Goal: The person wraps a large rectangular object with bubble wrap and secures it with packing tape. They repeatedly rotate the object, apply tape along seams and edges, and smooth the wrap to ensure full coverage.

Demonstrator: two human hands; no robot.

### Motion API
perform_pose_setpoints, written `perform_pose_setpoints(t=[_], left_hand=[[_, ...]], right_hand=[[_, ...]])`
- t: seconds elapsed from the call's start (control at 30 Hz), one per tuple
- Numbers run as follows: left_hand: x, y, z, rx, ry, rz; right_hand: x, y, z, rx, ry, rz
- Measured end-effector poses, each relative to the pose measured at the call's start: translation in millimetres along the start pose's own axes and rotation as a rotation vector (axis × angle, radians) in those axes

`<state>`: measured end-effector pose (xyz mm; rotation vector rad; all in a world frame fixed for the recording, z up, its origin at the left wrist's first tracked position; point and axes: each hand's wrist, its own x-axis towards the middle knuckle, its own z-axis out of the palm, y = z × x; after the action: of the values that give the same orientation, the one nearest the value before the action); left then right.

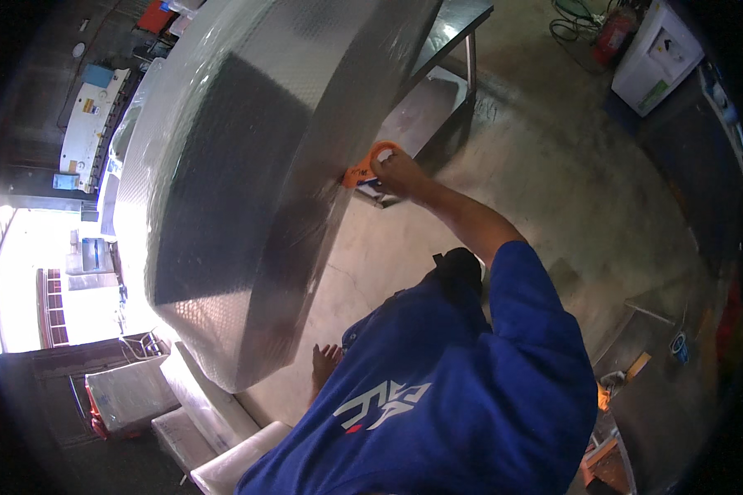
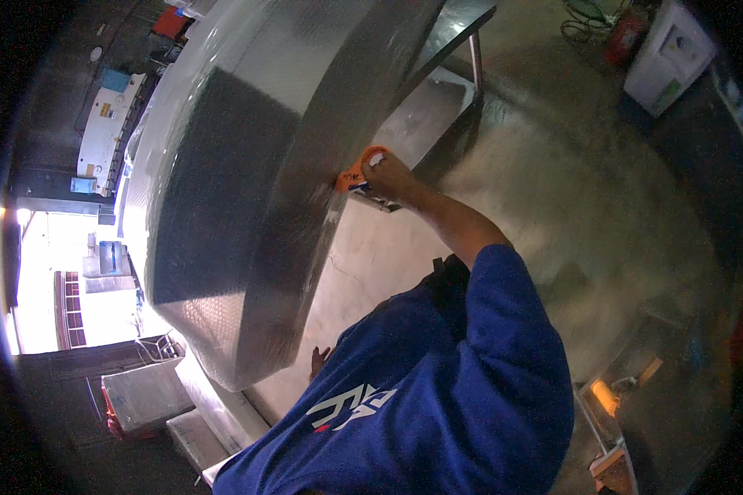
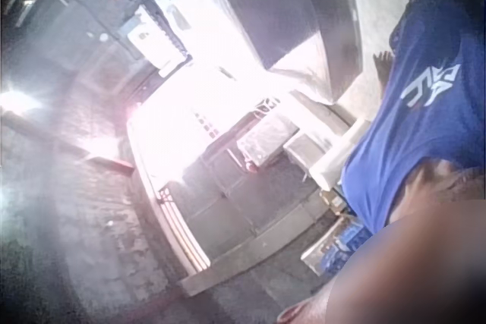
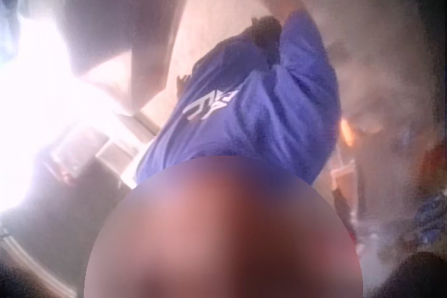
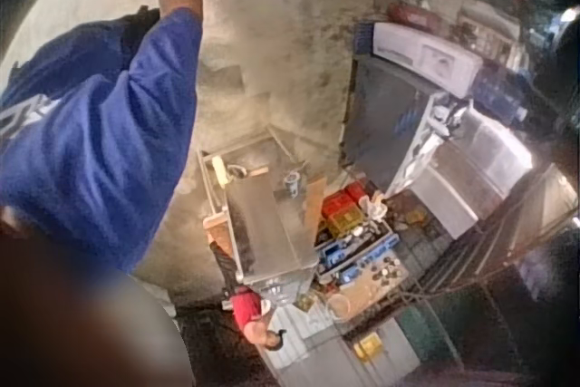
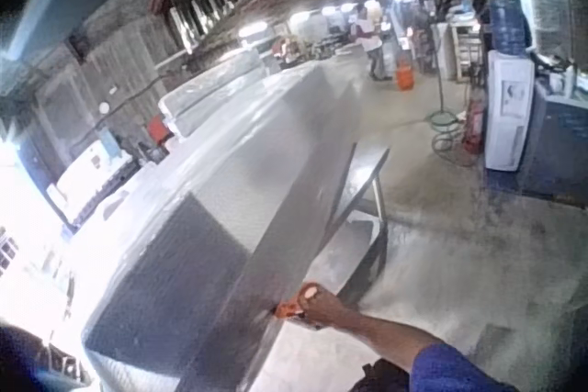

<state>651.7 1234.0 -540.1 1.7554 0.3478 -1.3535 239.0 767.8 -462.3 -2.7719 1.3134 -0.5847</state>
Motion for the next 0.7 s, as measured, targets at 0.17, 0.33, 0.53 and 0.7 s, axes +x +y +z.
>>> perform_pose_setpoints(t=[0.17,0.33,0.53,0.7], left_hand=[[-70,35,100,0.435,-0.117,0.123],[-132,12,109,0.347,0.160,0.173],[-163,-82,134,0.259,0.322,-0.086],[-129,-119,226,0.344,0.211,-0.140]], right_hand=[[31,83,-7,-0.030,0.022,-0.099],[60,190,-34,-0.061,0.134,0.164],[63,216,-39,0.143,0.132,-0.030],[73,232,-31,0.306,0.196,-0.122]])
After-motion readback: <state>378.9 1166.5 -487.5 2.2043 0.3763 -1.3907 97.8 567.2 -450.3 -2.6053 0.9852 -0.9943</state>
